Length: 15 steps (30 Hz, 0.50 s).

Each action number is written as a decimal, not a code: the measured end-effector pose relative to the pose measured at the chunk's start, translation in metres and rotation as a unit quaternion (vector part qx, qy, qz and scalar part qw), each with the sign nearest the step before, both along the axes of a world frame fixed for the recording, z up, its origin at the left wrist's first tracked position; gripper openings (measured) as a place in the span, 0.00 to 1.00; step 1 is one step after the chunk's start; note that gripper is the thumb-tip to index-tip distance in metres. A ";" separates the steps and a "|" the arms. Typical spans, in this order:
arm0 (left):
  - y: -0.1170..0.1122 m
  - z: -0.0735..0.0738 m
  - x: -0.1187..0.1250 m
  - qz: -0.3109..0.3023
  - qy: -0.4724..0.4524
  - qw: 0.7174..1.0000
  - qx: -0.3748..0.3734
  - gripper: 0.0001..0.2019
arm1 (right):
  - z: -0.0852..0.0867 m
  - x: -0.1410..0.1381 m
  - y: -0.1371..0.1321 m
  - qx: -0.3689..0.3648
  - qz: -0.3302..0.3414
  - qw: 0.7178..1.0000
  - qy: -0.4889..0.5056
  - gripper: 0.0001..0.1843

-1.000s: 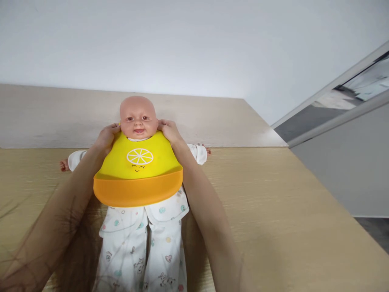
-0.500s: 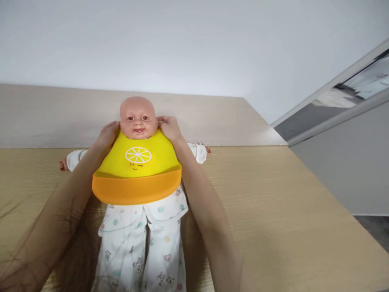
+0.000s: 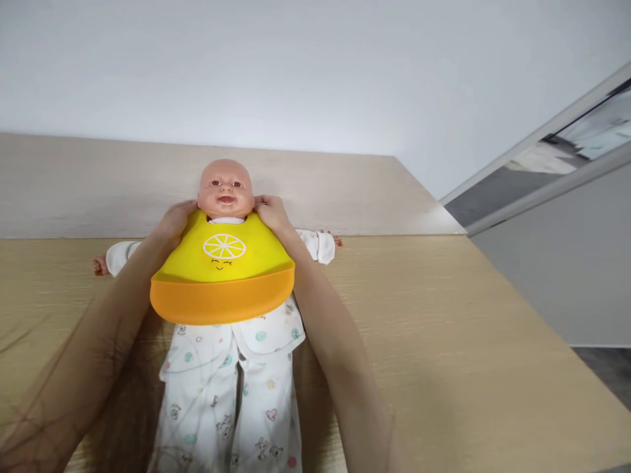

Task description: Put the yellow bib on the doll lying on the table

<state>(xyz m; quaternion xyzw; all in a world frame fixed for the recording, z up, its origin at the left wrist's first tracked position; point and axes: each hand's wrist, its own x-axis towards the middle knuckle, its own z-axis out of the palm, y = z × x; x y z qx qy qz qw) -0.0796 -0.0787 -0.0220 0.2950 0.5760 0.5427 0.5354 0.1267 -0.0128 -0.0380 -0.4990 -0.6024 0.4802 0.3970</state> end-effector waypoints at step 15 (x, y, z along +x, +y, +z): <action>0.008 -0.013 -0.005 -0.008 0.083 0.996 0.014 0.05 | -0.008 0.002 0.003 -0.016 -0.001 1.000 -0.025 0.09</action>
